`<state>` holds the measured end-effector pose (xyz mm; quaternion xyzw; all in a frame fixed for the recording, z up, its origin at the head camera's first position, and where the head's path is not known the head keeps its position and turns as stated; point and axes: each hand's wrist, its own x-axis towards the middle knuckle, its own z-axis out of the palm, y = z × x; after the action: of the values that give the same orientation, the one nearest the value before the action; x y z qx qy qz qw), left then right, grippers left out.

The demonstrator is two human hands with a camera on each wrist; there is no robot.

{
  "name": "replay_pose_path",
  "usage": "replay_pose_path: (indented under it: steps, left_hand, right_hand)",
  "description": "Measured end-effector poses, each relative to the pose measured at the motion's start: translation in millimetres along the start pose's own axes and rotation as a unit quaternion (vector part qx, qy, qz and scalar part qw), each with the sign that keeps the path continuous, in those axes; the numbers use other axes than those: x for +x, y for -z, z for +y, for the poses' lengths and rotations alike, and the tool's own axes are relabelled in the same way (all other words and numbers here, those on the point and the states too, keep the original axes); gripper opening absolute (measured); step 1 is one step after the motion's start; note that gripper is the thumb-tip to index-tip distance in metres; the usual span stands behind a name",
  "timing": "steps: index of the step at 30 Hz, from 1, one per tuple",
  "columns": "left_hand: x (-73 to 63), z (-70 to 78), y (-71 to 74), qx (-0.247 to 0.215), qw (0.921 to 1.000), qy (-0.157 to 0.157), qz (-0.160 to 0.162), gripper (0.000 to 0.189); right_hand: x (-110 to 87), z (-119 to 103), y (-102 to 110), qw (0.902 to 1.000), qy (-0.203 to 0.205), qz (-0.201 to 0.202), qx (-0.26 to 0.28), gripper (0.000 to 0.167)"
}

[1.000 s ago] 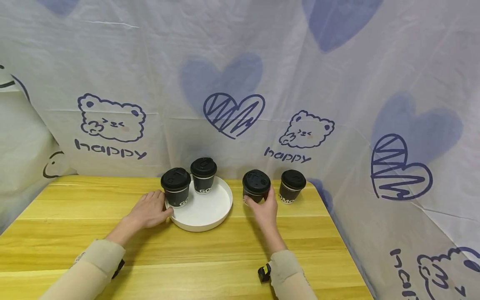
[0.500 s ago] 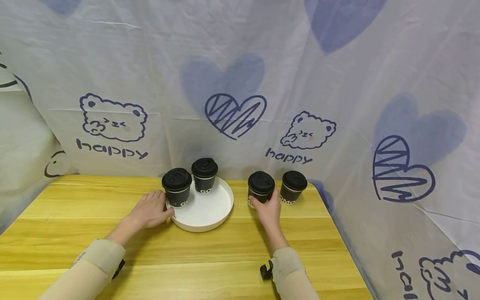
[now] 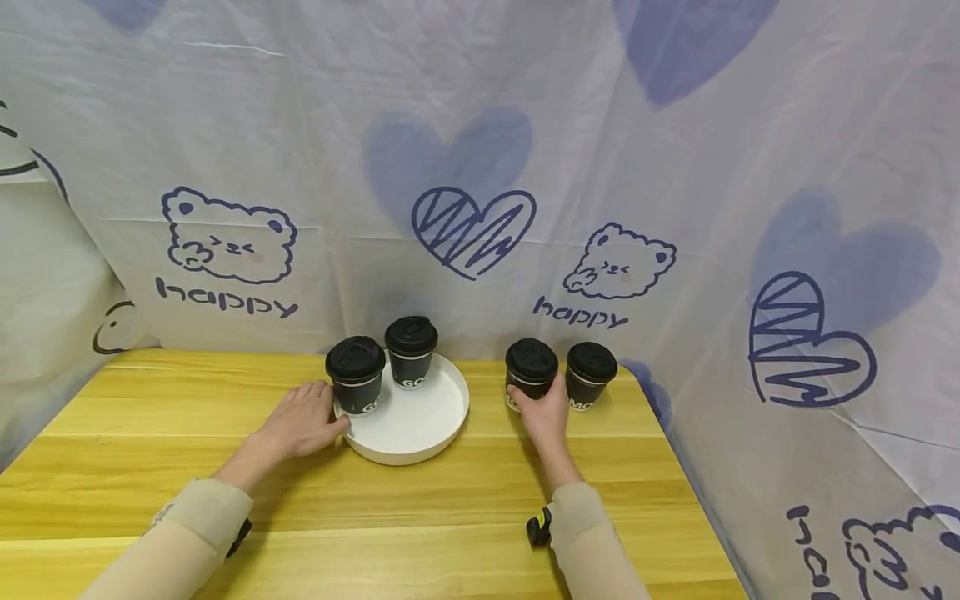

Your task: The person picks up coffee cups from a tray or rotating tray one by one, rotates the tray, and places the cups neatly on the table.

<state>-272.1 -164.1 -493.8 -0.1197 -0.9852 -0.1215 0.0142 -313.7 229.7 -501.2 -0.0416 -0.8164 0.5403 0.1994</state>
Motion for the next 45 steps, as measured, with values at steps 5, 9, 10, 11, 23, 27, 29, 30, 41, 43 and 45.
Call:
replay_pose_path:
  steps: [5, 9, 10, 11, 23, 27, 29, 30, 41, 43, 45]
  left_hand:
    - [0.8, 0.2, 0.3, -0.002, 1.0000, -0.002, -0.001, 0.071]
    - [1.2, -1.0, -1.7, -0.003, 1.0000, -0.003, 0.002, 0.070]
    - [1.3, -1.6, -2.6, -0.003, 1.0000, -0.003, 0.004, 0.070]
    - [1.4, -2.1, -3.4, -0.003, 1.0000, -0.004, 0.006, 0.071]
    - [-0.5, -0.8, -2.8, -0.005, 0.9999, -0.007, 0.009, 0.069]
    - [-1.1, 0.9, -0.7, -0.004, 1.0000, -0.005, 0.005, 0.068]
    - [-1.4, 1.7, 0.3, -0.002, 1.0000, -0.004, 0.004, 0.068]
    - [-1.4, 1.8, 0.6, -0.001, 1.0000, -0.004, 0.003, 0.068]
    - [-2.9, 1.6, 1.7, -0.001, 1.0000, -0.003, 0.007, 0.065]
    - [-3.1, 1.5, 2.0, 0.000, 1.0000, -0.004, 0.006, 0.064]
    - [-3.5, 1.7, 2.9, -0.001, 1.0000, -0.003, 0.005, 0.064]
  right_hand:
    - [4.8, 0.6, 1.2, 0.9999, -0.005, 0.006, -0.013, 0.087]
    - [7.9, 1.1, 1.8, 0.9996, -0.015, 0.008, -0.024, 0.090]
    - [8.5, 1.4, 1.9, 0.9995, -0.018, 0.008, -0.027, 0.091]
    - [9.1, 1.7, 2.0, 0.9993, -0.021, 0.008, -0.031, 0.091]
    - [15.4, 6.2, 1.0, 0.9989, -0.023, 0.004, -0.041, 0.090]
    - [17.6, 7.1, 0.7, 0.9986, -0.021, 0.006, -0.047, 0.090]
    - [18.1, 7.2, 0.7, 0.9985, -0.022, 0.006, -0.050, 0.089]
    - [18.1, 7.4, 0.6, 0.9984, -0.024, 0.006, -0.051, 0.089]
    - [18.7, 12.3, -0.3, 0.9978, -0.034, 0.002, -0.057, 0.089]
    - [18.8, 12.4, -0.5, 0.9978, -0.033, 0.002, -0.057, 0.089]
    - [18.7, 12.6, -0.7, 0.9978, -0.032, -0.001, -0.058, 0.089]
